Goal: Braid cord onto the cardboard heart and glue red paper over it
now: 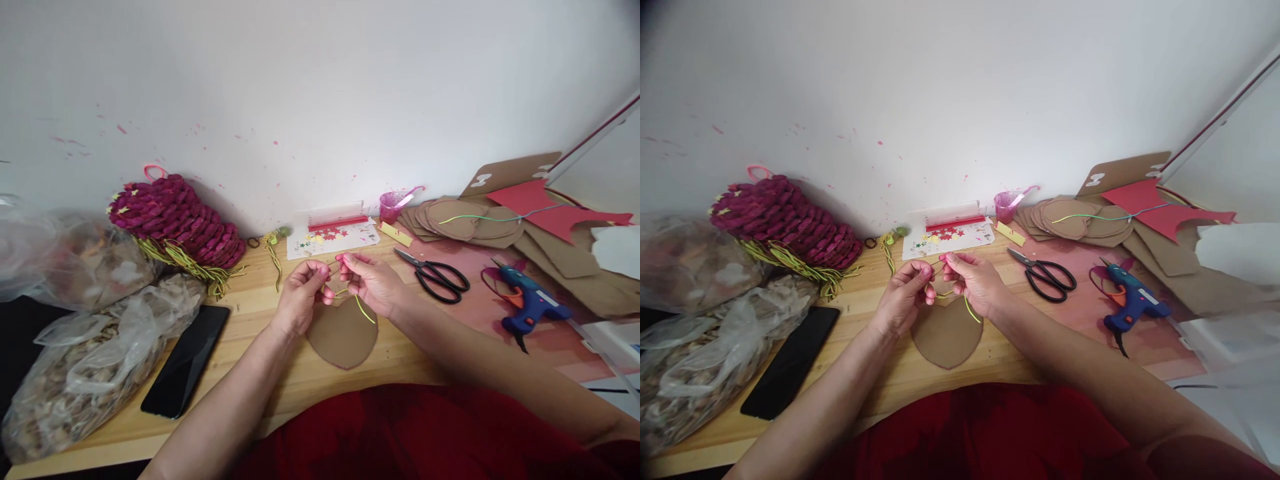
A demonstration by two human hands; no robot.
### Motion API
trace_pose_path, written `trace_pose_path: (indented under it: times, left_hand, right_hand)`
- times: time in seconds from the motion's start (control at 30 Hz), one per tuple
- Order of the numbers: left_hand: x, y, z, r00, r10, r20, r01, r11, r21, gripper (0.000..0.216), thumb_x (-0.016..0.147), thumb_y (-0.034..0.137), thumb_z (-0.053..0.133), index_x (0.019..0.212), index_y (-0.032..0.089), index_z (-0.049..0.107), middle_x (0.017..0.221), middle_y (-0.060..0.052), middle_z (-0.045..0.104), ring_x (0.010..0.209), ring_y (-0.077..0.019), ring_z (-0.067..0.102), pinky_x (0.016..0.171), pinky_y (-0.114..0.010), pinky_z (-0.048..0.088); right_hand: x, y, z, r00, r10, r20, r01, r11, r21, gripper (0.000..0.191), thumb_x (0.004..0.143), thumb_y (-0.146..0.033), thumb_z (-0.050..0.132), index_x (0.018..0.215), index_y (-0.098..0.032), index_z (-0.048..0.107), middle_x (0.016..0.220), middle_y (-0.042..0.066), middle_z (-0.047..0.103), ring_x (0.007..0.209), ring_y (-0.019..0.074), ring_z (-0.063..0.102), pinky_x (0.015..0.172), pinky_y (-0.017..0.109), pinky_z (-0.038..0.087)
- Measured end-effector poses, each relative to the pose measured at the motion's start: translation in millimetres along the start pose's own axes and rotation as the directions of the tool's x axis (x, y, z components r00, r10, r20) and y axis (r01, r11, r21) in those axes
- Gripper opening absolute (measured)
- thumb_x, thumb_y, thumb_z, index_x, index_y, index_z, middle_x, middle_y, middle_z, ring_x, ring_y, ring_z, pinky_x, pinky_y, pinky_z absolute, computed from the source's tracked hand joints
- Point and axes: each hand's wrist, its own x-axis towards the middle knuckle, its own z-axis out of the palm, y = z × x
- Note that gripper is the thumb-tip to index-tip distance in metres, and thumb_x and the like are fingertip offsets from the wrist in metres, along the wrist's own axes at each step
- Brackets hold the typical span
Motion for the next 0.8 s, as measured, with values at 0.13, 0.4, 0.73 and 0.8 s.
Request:
trace_pose_path:
  times: [0.13, 0.4, 0.73, 0.8]
  left_hand:
    - [1, 0, 1, 1.0, -0.009, -0.026, 0.008, 0.999, -0.049, 0.036, 0.07, 0.038, 0.085, 0.084, 0.017, 0.059, 0.07, 0.007, 0.058, 0.046, -0.0053, 0.058, 0.042, -0.016, 0.047]
    - [1, -1, 1, 0.999, 0.043, -0.004, -0.043, 0.999, -0.004, 0.037, 0.071, 0.04, 0.084, 0.081, 0.017, 0.056, 0.065, 0.007, 0.058, 0.039, -0.0042, 0.051, 0.036, -0.015, 0.039]
    - [-2, 1, 3, 0.98, 0.195, -0.046, -0.189, 0.976, 0.108, 0.036, 0.074, 0.042, 0.081, 0.079, 0.017, 0.056, 0.061, 0.008, 0.056, 0.032, -0.0007, 0.036, 0.03, -0.013, 0.023]
    - [0, 0, 2, 0.982, 0.186, -0.028, -0.184, 0.98, 0.082, 0.036, 0.075, 0.042, 0.081, 0.08, 0.017, 0.057, 0.063, 0.008, 0.057, 0.032, -0.0003, 0.037, 0.03, -0.013, 0.024]
  right_hand:
    - [-2, 1, 2, 1.0, 0.008, 0.007, -0.008, 0.999, 0.045, 0.033, 0.066, -0.042, 0.087, 0.078, -0.018, 0.069, 0.078, 0.0, 0.067, 0.074, 0.0128, 0.063, 0.054, 0.023, 0.036]
    - [-6, 4, 3, 0.992, -0.048, 0.12, 0.056, 0.997, -0.061, 0.032, 0.074, -0.047, 0.082, 0.077, -0.018, 0.067, 0.077, 0.001, 0.065, 0.069, 0.0113, 0.058, 0.051, 0.021, 0.034]
    - [-9, 11, 6, 0.984, 0.007, 0.178, 0.013, 0.994, -0.112, 0.034, 0.073, -0.047, 0.082, 0.075, -0.017, 0.067, 0.075, 0.001, 0.066, 0.069, 0.0123, 0.061, 0.05, 0.021, 0.034]
    - [-8, 10, 6, 0.984, 0.005, 0.178, 0.009, 0.997, -0.074, 0.034, 0.073, -0.047, 0.083, 0.076, -0.017, 0.067, 0.075, 0.001, 0.066, 0.067, 0.012, 0.061, 0.049, 0.021, 0.034]
